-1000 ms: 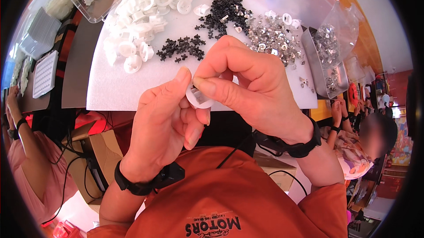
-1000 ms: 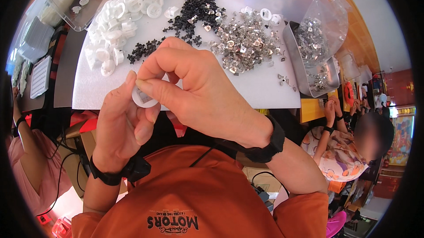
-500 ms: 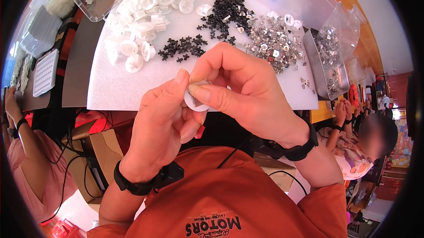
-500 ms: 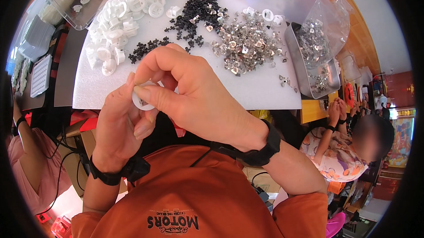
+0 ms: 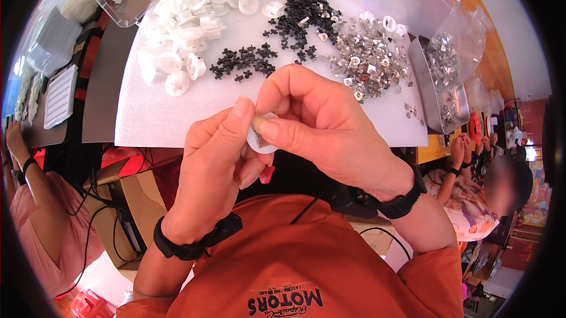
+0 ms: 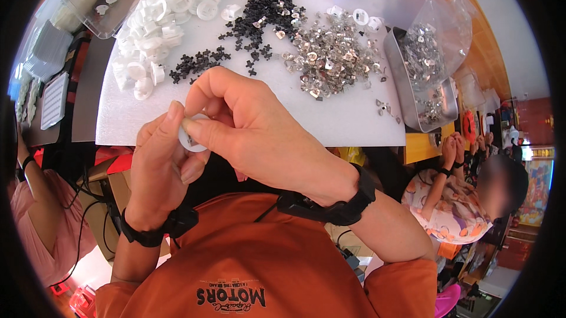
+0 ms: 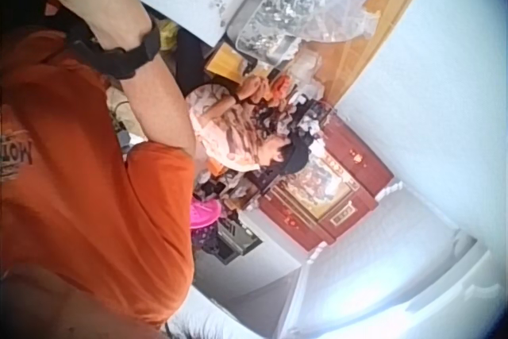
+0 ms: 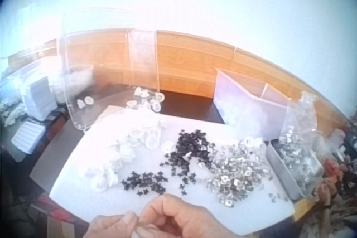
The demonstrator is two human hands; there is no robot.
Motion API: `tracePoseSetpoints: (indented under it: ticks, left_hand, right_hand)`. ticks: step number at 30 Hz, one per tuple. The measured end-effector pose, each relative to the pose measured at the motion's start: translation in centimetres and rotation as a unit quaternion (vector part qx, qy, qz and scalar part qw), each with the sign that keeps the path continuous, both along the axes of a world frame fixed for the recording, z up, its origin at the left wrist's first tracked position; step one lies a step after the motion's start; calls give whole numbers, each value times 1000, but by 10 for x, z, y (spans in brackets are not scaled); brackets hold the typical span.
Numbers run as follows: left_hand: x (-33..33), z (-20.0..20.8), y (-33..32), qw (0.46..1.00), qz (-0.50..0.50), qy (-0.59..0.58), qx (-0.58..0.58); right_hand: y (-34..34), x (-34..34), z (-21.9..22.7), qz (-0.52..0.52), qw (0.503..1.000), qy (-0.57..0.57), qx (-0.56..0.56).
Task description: Assembling small plastic caps with internal components.
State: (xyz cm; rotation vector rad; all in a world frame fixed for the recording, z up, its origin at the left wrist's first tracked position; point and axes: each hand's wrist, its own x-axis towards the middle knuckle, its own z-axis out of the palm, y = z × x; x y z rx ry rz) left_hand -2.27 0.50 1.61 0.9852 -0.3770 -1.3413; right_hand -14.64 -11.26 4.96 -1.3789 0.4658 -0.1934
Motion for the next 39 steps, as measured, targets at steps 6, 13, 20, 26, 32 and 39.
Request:
tracePoseSetpoints:
  ticks: [6, 13, 20, 26, 32, 39]
  left_hand:
    - [-2, -1, -7, 998, -10, -51, -38]
    - [5, 0, -5, 993, -26, -100, -49]
    - [14, 0, -4, 989, -22, -134, -53]
    - [14, 7, -1, 993, -11, -116, -35]
    - [12, 0, -2, 992, 8, -123, -28]
    - [9, 0, -4, 988, 32, -151, -15]
  right_hand:
    - [-4, -7, -4, -40, 997, 39, -61]
    - [-6, -12, -8, -41, 985, 62, -158]
    - [-2, -8, -6, -33, 987, 45, -153]
    - [1, -4, 0, -41, 986, 28, -158]
    - [5, -3, -8, -40, 977, 18, -209]
    - [5, -1, -15, -42, 961, -5, -274]
